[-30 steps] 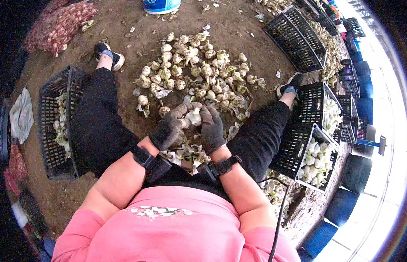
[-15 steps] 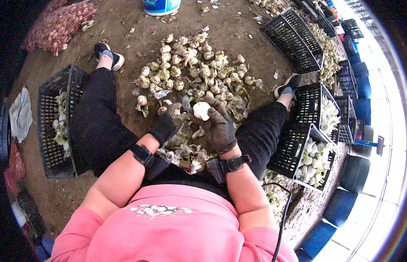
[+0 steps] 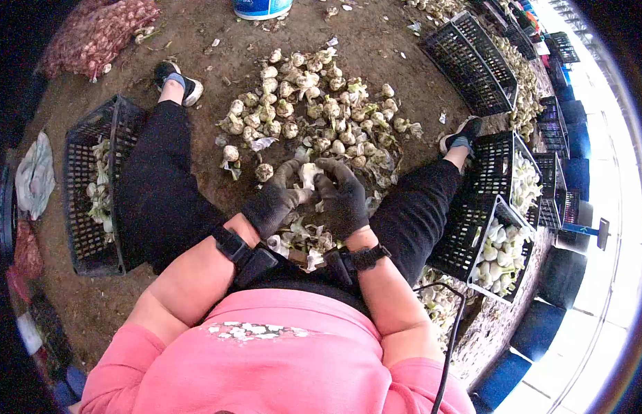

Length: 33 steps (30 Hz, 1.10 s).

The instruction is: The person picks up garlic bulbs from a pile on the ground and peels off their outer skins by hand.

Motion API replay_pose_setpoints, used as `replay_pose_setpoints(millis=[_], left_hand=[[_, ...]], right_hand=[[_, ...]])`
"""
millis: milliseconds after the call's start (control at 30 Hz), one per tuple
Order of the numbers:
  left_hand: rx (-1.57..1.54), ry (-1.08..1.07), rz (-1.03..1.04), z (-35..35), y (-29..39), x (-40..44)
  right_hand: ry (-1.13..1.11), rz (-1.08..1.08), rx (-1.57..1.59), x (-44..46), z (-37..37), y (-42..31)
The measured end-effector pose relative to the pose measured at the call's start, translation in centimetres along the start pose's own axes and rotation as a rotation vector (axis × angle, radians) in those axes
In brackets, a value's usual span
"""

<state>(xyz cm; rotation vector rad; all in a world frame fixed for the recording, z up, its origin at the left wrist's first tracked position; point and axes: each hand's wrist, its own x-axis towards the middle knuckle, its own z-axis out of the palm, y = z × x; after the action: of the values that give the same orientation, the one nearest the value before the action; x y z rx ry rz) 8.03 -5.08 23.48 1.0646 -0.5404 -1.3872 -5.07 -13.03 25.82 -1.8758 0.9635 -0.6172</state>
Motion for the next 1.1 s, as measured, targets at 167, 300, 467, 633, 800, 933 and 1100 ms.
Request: replay_pose_setpoints(millis=[167, 300, 467, 633, 800, 933, 1100], left_hand=[[0.363, -0.017, 0.186, -0.7, 1.0, 0.2], [-0.204, 0.068, 0.004, 0.6, 1.3, -0.3], [0.131, 0.043, -0.018, -1.3, -0.3, 0.6], [0.338, 0.055, 0.224, -1.5, -1.3, 0.7], [0.668, 0.121, 0.397, -1.5, -0.3, 0.6], [0.538, 0.117, 0.337, -1.6, -0.5, 0.4], [0.343, -0.083, 0.025, -1.9, 0.8, 0.4]], right_hand=[[-0.057, 0.301, 0.472, 1.0, -0.3, -2.0], [-0.063, 0.218, 0.217, 1.0, 0.1, -2.4], [-0.029, 0.289, 0.482, 0.9, 0.6, -0.9], [-0.109, 0.136, -0.305, 0.6, 0.0, -2.6], [-0.182, 0.024, -0.595, 0.7, 0.6, -2.3], [-0.171, 0.058, -0.428, 0.3, 0.7, -0.7], [-0.168, 0.383, 0.13, -0.1, -0.4, 0.3]])
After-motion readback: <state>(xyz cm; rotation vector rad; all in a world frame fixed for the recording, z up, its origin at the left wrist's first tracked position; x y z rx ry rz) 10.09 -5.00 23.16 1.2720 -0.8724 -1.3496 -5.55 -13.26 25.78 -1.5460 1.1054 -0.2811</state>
